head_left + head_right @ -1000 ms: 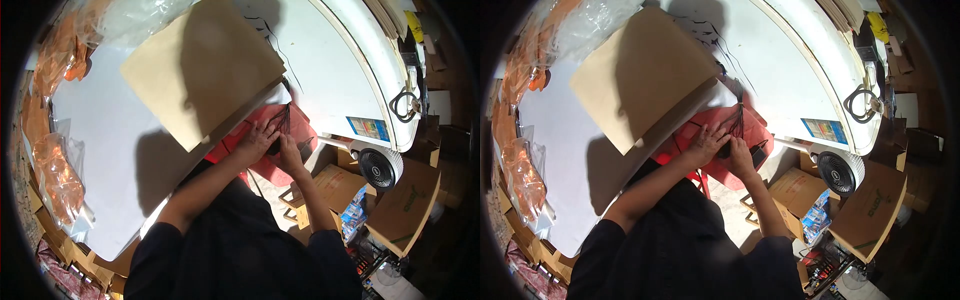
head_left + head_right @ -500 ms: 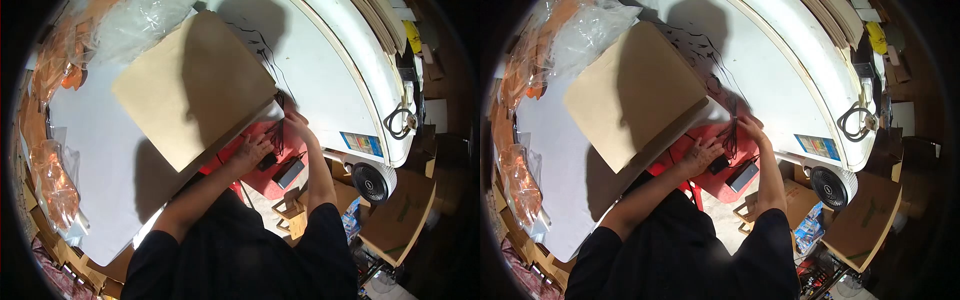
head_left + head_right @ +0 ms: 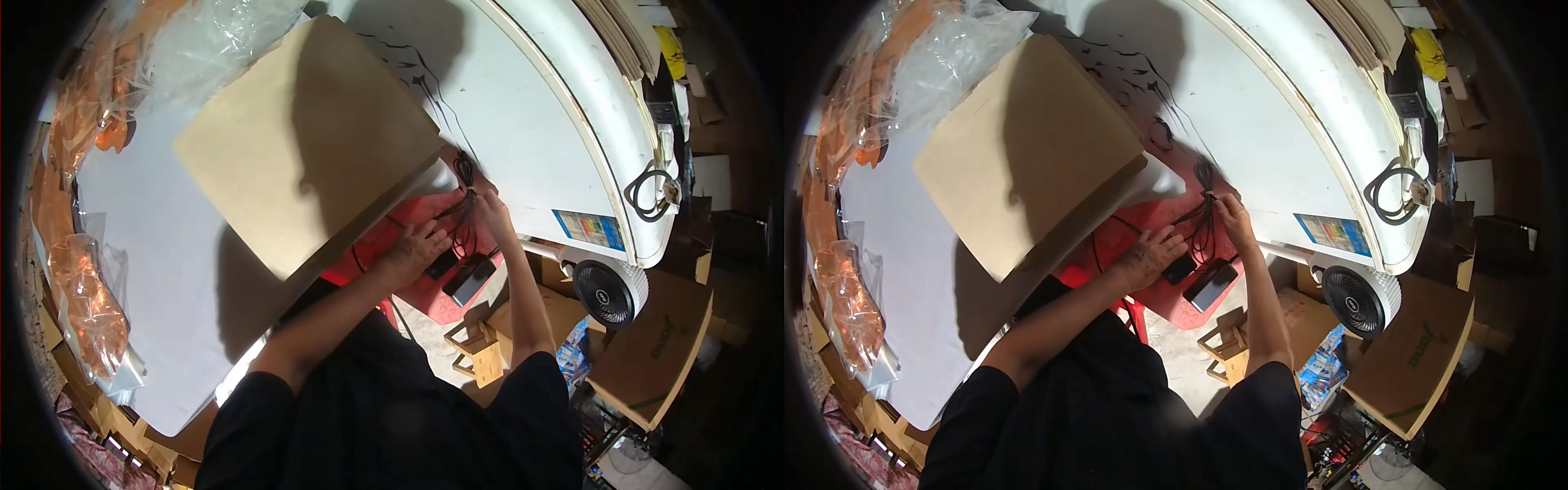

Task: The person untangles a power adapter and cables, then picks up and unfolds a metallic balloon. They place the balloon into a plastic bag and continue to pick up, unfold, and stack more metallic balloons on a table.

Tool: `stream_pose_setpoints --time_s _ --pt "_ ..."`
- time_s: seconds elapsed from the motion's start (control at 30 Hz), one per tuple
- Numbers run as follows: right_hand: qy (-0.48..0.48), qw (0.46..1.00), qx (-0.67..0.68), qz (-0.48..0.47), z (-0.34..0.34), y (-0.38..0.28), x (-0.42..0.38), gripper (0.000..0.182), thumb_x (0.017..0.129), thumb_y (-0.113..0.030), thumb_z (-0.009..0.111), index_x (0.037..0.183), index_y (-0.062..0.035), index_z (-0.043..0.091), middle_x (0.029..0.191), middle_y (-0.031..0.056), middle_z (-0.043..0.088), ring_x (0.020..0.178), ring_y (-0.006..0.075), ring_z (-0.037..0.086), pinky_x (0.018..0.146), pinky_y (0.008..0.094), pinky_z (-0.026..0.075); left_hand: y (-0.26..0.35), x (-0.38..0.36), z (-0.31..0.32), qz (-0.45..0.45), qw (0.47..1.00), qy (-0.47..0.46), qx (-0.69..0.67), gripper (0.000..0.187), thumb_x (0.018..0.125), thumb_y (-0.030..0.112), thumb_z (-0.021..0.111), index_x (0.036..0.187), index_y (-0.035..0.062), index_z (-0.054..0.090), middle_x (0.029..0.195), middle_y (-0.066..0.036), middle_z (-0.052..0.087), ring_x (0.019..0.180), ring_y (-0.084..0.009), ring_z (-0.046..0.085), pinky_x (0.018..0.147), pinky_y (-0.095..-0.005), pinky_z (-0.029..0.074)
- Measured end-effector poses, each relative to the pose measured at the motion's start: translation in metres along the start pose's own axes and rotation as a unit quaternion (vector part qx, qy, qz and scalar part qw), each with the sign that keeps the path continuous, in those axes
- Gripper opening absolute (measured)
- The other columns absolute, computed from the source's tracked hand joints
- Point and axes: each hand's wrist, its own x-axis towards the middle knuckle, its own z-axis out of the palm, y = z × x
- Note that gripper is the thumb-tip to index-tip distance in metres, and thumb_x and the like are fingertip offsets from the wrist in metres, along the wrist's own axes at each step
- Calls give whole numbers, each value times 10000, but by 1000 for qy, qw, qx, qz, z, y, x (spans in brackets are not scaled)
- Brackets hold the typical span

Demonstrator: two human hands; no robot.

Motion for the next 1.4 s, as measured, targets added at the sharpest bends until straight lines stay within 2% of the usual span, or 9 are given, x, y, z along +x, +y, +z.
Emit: stream_pose_setpoints --time_s 0.1,0.2,0.43,0.63,0.93,1.03,1.13,1.23,1.4 --pt "-19 996 26 78 -10 -18 2 139 900 -168 620 879 -37 580 826 137 614 804 351 585 725 412 475 -3 1 0 27 999 11 30 409 881 148 495 1289 149 526 1360 -55 480 1331 -274 396 996 -484 398" --pt "3 959 -249 -133 7 -16 0 139 905 -176 619 911 -40 594 841 142 616 830 356 595 750 417 481 1 -2 -4 -1 1000 -24 -15 414 879 151 489 1291 147 528 1371 -57 486 1321 -264 412 1002 -457 401" --pt "39 984 -146 -92 8 21 2 118 895 -184 632 910 -71 601 882 140 616 857 363 589 745 436 478 0 -7 4 27 1000 7 -8 416 872 158 507 1287 148 532 1346 -62 518 1270 -262 471 1019 -414 392" --pt "-27 952 -269 -145 -5 31 7 126 902 -180 621 943 -64 593 893 149 606 859 363 576 748 427 474 1 -1 -2 43 999 -24 -5 404 877 150 500 1280 152 534 1344 -55 515 1267 -242 476 1027 -404 385" --pt "-76 990 -110 40 -7 88 3 186 957 -202 564 1072 -59 598 882 138 577 895 286 598 787 377 480 3 -1 -1 31 999 -22 18 396 861 147 518 1252 200 547 1304 1 502 1211 -268 471 985 -411 407" --pt "-114 944 -239 -197 -11 114 -1 267 975 -224 529 1197 -90 592 935 141 581 947 288 599 839 363 476 3 0 -2 27 999 -22 11 399 847 133 533 1239 201 551 1301 2 494 1183 -280 474 973 -418 411" --pt "-162 925 -286 -193 -15 122 5 317 985 -248 510 1273 -134 578 1026 148 593 972 287 595 886 348 462 2 -4 -5 25 999 -35 1 434 832 118 549 1258 201 542 1315 -1 486 1180 -289 472 973 -424 408" --pt "-155 987 -48 2 -13 88 -1 343 977 -313 526 1238 -101 597 1050 144 623 971 276 601 894 333 457 1 -9 -13 26 997 -68 -18 484 825 106 556 1297 205 524 1335 -6 478 1183 -297 469 972 -437 407" --pt "-188 970 6 153 -1 46 -20 429 969 -407 546 1142 -23 627 1041 93 649 968 179 585 880 303 454 13 -37 -30 7 987 -162 16 536 818 95 553 1342 195 500 1373 -19 465 1193 -311 463 948 -480 418"
